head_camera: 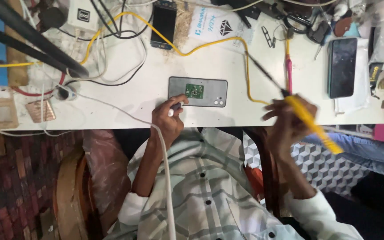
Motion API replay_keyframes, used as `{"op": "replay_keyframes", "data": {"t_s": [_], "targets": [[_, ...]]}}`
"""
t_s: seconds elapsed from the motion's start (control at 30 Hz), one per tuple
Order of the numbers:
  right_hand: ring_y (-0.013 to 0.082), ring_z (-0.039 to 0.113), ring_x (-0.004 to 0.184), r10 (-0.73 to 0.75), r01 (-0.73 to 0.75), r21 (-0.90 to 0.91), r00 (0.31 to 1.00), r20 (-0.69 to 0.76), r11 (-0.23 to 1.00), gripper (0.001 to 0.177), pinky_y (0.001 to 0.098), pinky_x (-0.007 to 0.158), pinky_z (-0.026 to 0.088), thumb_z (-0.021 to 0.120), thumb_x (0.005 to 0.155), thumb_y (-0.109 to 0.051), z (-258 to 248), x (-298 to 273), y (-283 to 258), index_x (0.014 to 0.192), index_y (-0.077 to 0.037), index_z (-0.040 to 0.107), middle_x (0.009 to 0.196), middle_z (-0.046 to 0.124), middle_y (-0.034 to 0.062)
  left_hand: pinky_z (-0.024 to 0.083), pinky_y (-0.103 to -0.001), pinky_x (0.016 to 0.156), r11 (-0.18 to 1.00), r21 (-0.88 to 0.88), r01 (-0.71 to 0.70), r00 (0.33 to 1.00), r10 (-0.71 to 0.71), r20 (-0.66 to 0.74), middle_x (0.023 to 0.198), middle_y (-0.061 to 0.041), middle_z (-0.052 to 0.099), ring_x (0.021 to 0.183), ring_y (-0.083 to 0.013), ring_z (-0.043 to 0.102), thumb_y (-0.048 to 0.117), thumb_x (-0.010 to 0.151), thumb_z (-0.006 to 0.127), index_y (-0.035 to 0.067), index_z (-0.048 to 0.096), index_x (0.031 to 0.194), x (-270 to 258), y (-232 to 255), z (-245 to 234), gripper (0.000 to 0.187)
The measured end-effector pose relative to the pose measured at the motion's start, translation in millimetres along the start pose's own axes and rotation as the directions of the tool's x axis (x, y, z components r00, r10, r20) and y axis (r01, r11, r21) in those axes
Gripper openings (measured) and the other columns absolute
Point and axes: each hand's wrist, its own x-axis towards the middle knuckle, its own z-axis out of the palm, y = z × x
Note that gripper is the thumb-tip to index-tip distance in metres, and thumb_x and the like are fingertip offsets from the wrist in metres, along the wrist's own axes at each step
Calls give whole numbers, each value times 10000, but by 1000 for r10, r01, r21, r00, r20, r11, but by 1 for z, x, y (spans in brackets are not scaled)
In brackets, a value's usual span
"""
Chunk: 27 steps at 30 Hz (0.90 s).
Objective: The person uses a soldering iron to apply heat to various points on a small green circuit board placed on a workbench. They hold the board steady with one hand while manipulating the soldering iron with the other, focusing on specific components.
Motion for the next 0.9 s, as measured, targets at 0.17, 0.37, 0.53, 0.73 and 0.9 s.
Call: {"op": "replay_keyframes", "data": {"t_s": [0.17,0.37,0.53,0.73,0.9], "targets": [[173,654,584,200,-201,238,979,31,950,311,287,465,509,566,1117,-290,44,-21,-2,1247,-29,458,945,670,189,626,-338,795,996,75,55,997,-58,42,1074,-129,735,905,-309,757,-209,853,547,-33,592,1105,-1,7,-5,311],[104,467,475,414,-295,393,872,-263,871,315,252,404,341,632,1108,-313,77,11,16,1118,-4,571,765,511,43,638,-314,774,993,40,113,992,-115,49,1085,-127,727,921,-312,757,-231,835,506,-54,596,1095,2,10,-4,327],[147,506,469,324,-229,300,891,-319,926,316,296,407,365,653,1091,-293,72,51,7,1171,9,606,636,518,43,600,-358,772,995,53,86,994,-89,65,1077,-139,728,910,-322,749,-214,835,565,-42,592,1093,4,10,-6,311],[96,416,380,40,82,301,925,-378,950,483,253,464,367,561,1134,-450,75,83,-4,1211,21,637,533,459,53,600,-361,732,994,111,5,997,-14,73,1027,-149,729,893,-323,749,-196,817,601,-20,621,1085,6,10,-8,322],[67,408,444,402,-156,438,730,-552,885,389,246,386,311,572,1112,-396,105,34,5,1026,-18,544,683,524,17,624,-319,711,999,34,14,1000,-15,27,1034,-132,724,846,-272,748,-215,854,543,-42,553,1137,2,3,-3,332]]}}
